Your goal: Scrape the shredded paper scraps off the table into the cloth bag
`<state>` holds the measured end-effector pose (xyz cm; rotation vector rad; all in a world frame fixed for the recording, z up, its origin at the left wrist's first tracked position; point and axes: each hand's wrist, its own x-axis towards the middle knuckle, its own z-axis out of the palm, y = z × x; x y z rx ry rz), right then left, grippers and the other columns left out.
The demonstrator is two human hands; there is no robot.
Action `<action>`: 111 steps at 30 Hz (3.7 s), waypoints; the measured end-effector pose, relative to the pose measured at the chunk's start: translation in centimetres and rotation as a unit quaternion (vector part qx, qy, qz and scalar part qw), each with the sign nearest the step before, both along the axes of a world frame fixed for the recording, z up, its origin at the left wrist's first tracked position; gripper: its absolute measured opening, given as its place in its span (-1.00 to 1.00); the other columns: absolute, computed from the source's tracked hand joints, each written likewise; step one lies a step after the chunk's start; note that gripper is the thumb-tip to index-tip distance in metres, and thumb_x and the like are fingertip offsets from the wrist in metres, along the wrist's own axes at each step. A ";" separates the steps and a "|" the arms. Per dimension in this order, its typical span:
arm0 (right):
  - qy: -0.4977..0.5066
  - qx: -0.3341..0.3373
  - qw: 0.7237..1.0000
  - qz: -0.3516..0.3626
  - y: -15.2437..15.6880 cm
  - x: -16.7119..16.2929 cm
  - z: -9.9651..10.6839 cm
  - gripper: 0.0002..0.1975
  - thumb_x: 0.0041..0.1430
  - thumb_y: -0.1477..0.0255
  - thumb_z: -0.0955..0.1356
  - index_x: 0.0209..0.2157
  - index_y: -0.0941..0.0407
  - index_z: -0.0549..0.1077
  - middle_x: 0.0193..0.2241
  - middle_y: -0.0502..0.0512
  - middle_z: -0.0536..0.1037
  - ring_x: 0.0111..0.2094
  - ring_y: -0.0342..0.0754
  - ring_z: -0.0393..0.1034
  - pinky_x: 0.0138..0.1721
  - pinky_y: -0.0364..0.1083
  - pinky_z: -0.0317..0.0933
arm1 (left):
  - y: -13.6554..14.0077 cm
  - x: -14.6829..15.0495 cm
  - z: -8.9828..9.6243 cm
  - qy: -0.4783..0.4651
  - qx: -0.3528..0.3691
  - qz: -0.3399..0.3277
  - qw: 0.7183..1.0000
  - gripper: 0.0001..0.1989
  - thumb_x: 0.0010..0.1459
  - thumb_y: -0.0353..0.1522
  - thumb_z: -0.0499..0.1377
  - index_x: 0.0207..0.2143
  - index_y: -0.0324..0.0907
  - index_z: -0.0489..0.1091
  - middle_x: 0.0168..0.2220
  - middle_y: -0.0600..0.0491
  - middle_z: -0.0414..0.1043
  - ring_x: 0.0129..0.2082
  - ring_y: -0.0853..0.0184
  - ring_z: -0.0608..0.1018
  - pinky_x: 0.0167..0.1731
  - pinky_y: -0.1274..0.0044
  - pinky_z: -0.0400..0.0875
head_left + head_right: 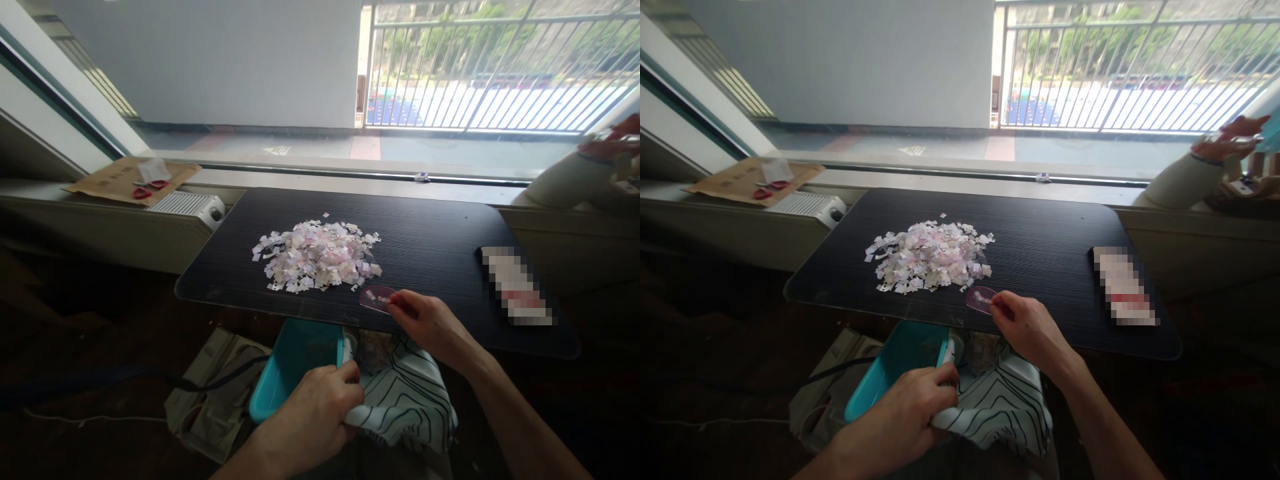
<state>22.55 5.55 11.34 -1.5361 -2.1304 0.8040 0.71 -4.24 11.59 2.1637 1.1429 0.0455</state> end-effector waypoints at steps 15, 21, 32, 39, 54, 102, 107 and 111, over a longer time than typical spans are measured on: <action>-0.004 0.011 0.998 -0.062 0.1 1.8 -0.8 -0.75 0.18 0.24 0.26 -0.33 0.09 0.49 -0.49 0.04 0.58 -0.50 -0.08 0.42 -0.44 -0.14 0.19 | 0.1 0.3 -0.2 -0.008 -0.005 -0.006 1.000 -0.90 0.02 -0.51 0.19 -0.45 -0.16 0.32 -0.25 0.14 0.35 -0.33 0.36 0.47 -0.33 0.58 0.30; -0.066 0.005 0.994 -0.083 0.0 2.3 0.0 -0.80 0.16 0.26 0.28 -0.39 0.04 0.48 -0.54 -0.02 0.55 -0.51 -0.08 0.42 -0.45 -0.13 0.15 | 0.0 0.0 -0.2 -0.009 -0.009 0.006 1.000 -0.88 -0.02 -0.53 0.18 -0.45 -0.16 0.33 -0.23 0.14 0.34 -0.32 0.37 0.46 -0.32 0.58 0.29; -0.038 0.001 0.997 -0.060 -0.3 1.4 0.5 -0.78 0.19 0.27 0.26 -0.40 0.06 0.46 -0.55 -0.01 0.52 -0.53 -0.10 0.36 -0.46 -0.14 0.13 | 0.1 0.2 -0.3 -0.013 -0.011 -0.003 1.000 -0.89 -0.01 -0.53 0.18 -0.44 -0.16 0.32 -0.24 0.14 0.35 -0.33 0.36 0.47 -0.33 0.58 0.29; -0.044 -0.009 0.996 -0.078 -0.4 2.5 0.7 -0.78 0.18 0.25 0.27 -0.40 0.06 0.46 -0.53 -0.01 0.54 -0.50 -0.08 0.39 -0.43 -0.13 0.12 | 0.0 0.2 -0.3 -0.021 -0.011 -0.001 1.000 -0.89 0.01 -0.53 0.17 -0.44 -0.17 0.32 -0.23 0.13 0.35 -0.33 0.36 0.47 -0.33 0.58 0.29; -0.054 -0.007 0.990 -0.128 -0.7 2.7 1.3 -0.82 0.15 0.25 0.29 -0.38 0.03 0.45 -0.50 -0.05 0.54 -0.46 -0.07 0.42 -0.40 -0.12 0.13 | 0.0 0.4 -0.3 -0.020 -0.012 -0.001 1.000 -0.88 0.01 -0.52 0.20 -0.43 -0.15 0.33 -0.23 0.15 0.34 -0.33 0.37 0.46 -0.32 0.59 0.29; -0.105 -0.011 0.986 -0.130 -1.7 3.7 1.4 -0.79 0.17 0.24 0.25 -0.39 0.04 0.43 -0.53 -0.02 0.53 -0.47 -0.04 0.42 -0.42 -0.11 0.14 | 0.5 1.1 -0.5 -0.015 0.009 -0.029 0.999 -0.90 0.02 -0.49 0.23 -0.43 -0.15 0.35 -0.22 0.15 0.36 -0.33 0.36 0.47 -0.32 0.58 0.31; -0.103 -0.082 0.989 -0.067 -4.3 5.6 2.0 -0.77 0.17 0.25 0.26 -0.51 0.04 0.39 -0.62 -0.06 0.45 -0.57 -0.10 0.32 -0.52 -0.14 0.10 | 1.3 1.9 -0.3 -0.013 0.018 -0.045 0.999 -0.91 0.05 -0.47 0.22 -0.44 -0.16 0.35 -0.23 0.13 0.36 -0.36 0.35 0.47 -0.34 0.58 0.31; -0.084 -0.081 0.989 -0.088 -5.4 6.3 2.3 -0.79 0.18 0.25 0.27 -0.44 0.03 0.43 -0.58 -0.06 0.49 -0.55 -0.09 0.36 -0.52 -0.14 0.12 | 2.0 2.5 0.0 -0.007 0.021 -0.070 0.997 -0.93 0.06 -0.46 0.21 -0.43 -0.16 0.36 -0.22 0.12 0.37 -0.36 0.35 0.47 -0.33 0.58 0.31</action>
